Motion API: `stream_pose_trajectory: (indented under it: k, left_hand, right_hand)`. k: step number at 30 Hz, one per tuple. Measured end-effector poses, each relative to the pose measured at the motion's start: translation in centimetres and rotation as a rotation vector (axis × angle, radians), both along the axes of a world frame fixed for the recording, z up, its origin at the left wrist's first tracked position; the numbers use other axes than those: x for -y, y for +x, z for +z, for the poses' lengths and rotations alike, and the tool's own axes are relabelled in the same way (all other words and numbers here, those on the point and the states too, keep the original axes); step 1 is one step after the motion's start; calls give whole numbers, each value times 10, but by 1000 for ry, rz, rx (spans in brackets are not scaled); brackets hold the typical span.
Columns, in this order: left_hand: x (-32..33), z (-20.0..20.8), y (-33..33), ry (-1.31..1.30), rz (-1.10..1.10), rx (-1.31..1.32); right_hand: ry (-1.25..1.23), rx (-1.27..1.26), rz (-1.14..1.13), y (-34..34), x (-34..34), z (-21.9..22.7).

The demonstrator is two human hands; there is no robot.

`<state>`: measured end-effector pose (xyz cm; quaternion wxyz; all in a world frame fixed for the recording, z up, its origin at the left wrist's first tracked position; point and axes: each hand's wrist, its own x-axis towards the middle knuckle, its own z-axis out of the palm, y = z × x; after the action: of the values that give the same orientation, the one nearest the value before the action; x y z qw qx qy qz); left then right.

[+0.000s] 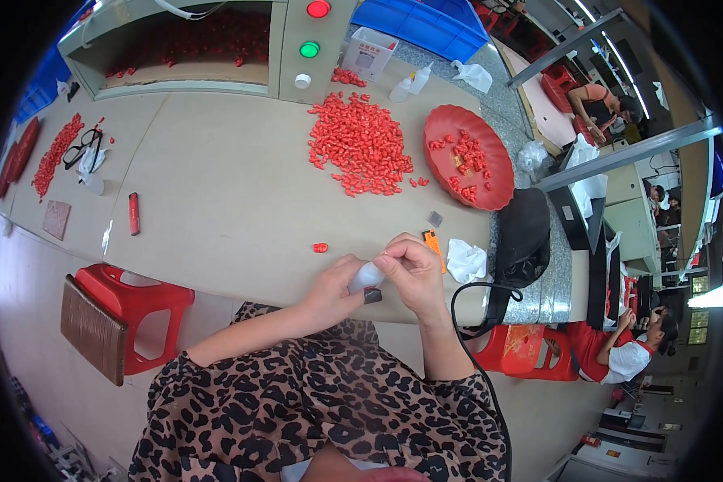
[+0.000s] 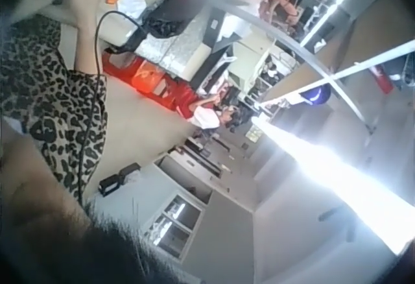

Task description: The person applies adhesive to small red plastic components using an adhesive applicator, then assembles them onto black toy bases.

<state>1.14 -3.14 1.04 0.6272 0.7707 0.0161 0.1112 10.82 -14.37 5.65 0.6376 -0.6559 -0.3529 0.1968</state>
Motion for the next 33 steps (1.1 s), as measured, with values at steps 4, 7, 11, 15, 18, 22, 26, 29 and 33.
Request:
stream_pose_trajectory:
  k: [4, 7, 11, 15, 18, 22, 26, 29, 33]
  left_hand:
    - [-1, -1, 0, 2, 2, 32]
    - [-1, -2, 0, -7, -8, 13]
    - [-2, -4, -1, -12, -2, 37]
    - [-2, -4, -1, -33, 9, 36]
    - [-3, -4, -2, -46, 16, 36]
    - [-5, 1, -3, -67, 13, -6]
    - [-5, -2, -4, -81, 17, 9]
    - [-5, -3, -4, -140, 20, 12]
    - [-6, -6, -5, -122, 35, 32]
  right_hand:
    - [-2, 4, 19, 0, -1, 2]
    - [-11, -42, 22, 0, -2, 5]
    - [-12, -37, 40, 0, -3, 5]
    - [-36, -52, 63, 1, -5, 5]
    - [-35, -57, 78, 1, -7, 7]
    - [-37, -97, 81, 1, -10, 7]
    - [-77, -109, 136, 4, -9, 15]
    - [-100, -132, 179, 7, -10, 15]
    - [-174, -6, 292, 27, -11, 23]
